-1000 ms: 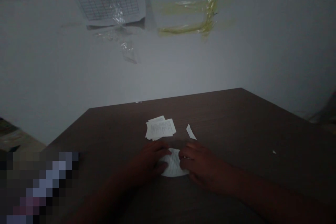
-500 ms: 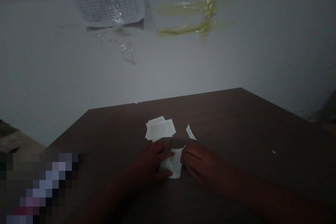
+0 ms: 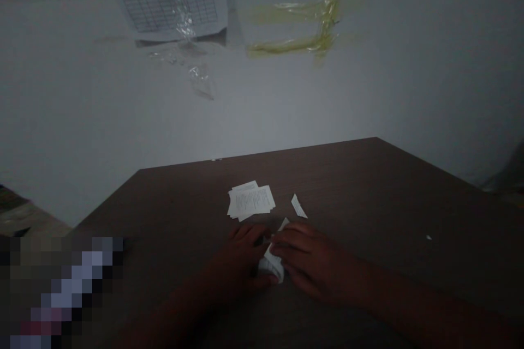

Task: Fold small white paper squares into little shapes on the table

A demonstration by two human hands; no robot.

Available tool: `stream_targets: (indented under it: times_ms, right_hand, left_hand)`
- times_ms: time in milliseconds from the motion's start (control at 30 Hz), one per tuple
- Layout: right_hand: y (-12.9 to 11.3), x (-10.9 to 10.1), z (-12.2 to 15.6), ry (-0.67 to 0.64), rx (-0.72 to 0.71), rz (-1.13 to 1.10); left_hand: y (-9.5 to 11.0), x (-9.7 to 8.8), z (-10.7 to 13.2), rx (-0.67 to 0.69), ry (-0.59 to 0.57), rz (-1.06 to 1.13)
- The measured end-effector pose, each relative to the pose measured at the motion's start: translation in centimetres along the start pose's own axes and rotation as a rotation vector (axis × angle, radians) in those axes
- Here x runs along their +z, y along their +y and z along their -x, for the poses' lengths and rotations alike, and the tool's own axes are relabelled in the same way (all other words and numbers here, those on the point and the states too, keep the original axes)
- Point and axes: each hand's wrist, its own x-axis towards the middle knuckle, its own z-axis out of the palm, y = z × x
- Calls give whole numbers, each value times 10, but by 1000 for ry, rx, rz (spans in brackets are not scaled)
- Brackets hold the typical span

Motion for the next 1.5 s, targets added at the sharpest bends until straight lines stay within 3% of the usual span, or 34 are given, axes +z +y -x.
stream_targets:
  times_ms: [233,667,1200,1500]
  right_hand:
    - [-1,1,2,-111,65,-41]
    - [4,1,8,-199,200,-171]
    - [-3,-11,-2,-357,229,-247]
    - [1,-6,-1,-378,213,-255]
  left_hand:
    - [6,-4,-2,-62,-67,103]
    - [-38,5,10,-140,42,244]
    - [-19,-6,1,-124,10,207]
    - [-25,-14,2,-113,-75,239]
